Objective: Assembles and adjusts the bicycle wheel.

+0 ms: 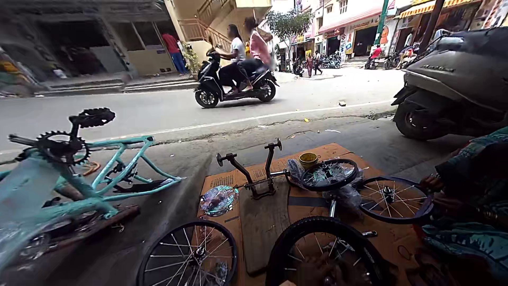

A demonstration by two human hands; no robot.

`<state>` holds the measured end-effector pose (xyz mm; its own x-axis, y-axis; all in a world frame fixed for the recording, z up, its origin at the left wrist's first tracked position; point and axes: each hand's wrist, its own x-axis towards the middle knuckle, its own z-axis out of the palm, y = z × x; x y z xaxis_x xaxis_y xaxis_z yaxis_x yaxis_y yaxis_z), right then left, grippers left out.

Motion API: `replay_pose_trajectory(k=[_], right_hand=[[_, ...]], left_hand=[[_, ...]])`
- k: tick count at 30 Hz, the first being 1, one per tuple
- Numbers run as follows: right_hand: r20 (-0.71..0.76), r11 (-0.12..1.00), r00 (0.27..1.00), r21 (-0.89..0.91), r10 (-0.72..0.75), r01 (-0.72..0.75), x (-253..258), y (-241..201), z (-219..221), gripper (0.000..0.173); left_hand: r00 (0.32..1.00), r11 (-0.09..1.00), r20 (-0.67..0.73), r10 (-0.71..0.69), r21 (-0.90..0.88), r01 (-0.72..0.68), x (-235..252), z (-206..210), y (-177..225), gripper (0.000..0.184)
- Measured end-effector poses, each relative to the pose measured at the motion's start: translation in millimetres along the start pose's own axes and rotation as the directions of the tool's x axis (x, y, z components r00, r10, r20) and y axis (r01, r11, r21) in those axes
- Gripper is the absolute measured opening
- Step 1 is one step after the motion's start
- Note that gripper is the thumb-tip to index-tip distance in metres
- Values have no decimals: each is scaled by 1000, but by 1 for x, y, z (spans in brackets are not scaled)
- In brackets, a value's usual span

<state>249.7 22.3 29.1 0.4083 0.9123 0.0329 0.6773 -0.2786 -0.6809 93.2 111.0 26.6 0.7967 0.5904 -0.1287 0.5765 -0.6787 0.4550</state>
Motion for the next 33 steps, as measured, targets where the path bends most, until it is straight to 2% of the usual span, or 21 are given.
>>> replay_pose_trajectory(k=[3, 6, 7, 9, 11, 12, 14, 16, 17, 19, 20, 21, 22, 23, 24, 25, 26, 28, 29, 31, 33], right_hand=[[40, 997, 997, 48, 59, -61, -6, -7, -12, 41], [-38, 975, 999, 220, 24, -15, -14, -8, -19, 27], [-22, 934, 999, 356, 28, -18, -16, -11, -20, 25], [141, 739, 990, 665, 21, -110, -24, -16, -27, 36], [286, 593, 954, 785, -90, -180, -36, -21, -38, 42], [332, 584, 927, 793, -174, -174, -43, -23, -44, 43], [423, 655, 842, 747, -335, -115, -68, -31, -57, 42], [491, 726, 698, 685, -521, 60, -85, -40, -67, 38], [548, 743, 572, 647, -610, 173, -92, -43, -72, 34], [718, 719, 181, 574, -672, 393, -113, -48, -77, 31], [744, 663, 4, 593, -668, 457, -125, -44, -73, 33], [750, 619, -74, 594, -658, 514, -130, -37, -69, 34], [741, 593, -70, 587, -668, 552, -129, -30, -68, 34], [715, 586, -19, 588, -699, 558, -130, -23, -71, 35], [675, 602, 69, 602, -734, 525, -133, -18, -74, 37], [617, 627, 200, 623, -761, 468, -130, -17, -76, 41], [546, 658, 367, 644, -753, 392, -124, -19, -79, 46], [401, 693, 683, 688, -610, 215, -107, -25, -85, 50], [339, 682, 802, 722, -492, 113, -96, -27, -86, 46], [244, 601, 936, 798, -253, -45, -64, -25, -82, 31], [210, 496, 976, 854, -58, -154, -31, -18, -66, 24]], left_hand=[[988, 1000, 155, 4, -15, -2, -1, -1, -7, 59], [997, 996, -8, 79, 32, -79, 0, 22, -18, 54], [997, 997, -28, 71, 40, -70, -2, 24, -16, 53], [998, 998, -25, 54, 34, -53, -5, 23, -10, 54], [997, 997, -41, 71, 26, -70, -3, 21, -7, 54], [996, 997, -45, 75, 31, -74, -2, 20, -7, 54], [996, 996, -38, 76, 43, -74, -5, 21, -5, 53], [994, 994, -65, 87, 69, -82, -1, 24, -4, 54], [994, 995, -70, 83, 69, -78, 2, 25, -5, 53], [995, 997, -77, 60, 49, -56, 4, 24, -8, 51], [996, 999, -79, 44, 22, -43, 5, 23, -12, 49], [996, 999, -75, 39, 3, -39, 6, 20, -17, 48], [996, 999, -80, 47, -12, -48, 8, 19, -20, 48], [994, 999, -99, 46, -24, -48, 9, 22, -20, 48], [993, 998, -110, 37, -44, -42, 3, 27, -16, 47], [993, 998, -117, 16, -55, -23, -1, 28, -11, 49], [993, 999, -117, -4, -53, -2, -1, 25, -7, 50], [993, 999, -119, -22, -38, 18, -1, 23, -3, 53], [994, 999, -105, -26, -33, 23, -1, 24, -1, 53], [996, 999, -84, -29, -27, 27, -1, 26, -2, 54], [997, 999, -75, -28, -31, 25, -1, 27, -3, 54]])
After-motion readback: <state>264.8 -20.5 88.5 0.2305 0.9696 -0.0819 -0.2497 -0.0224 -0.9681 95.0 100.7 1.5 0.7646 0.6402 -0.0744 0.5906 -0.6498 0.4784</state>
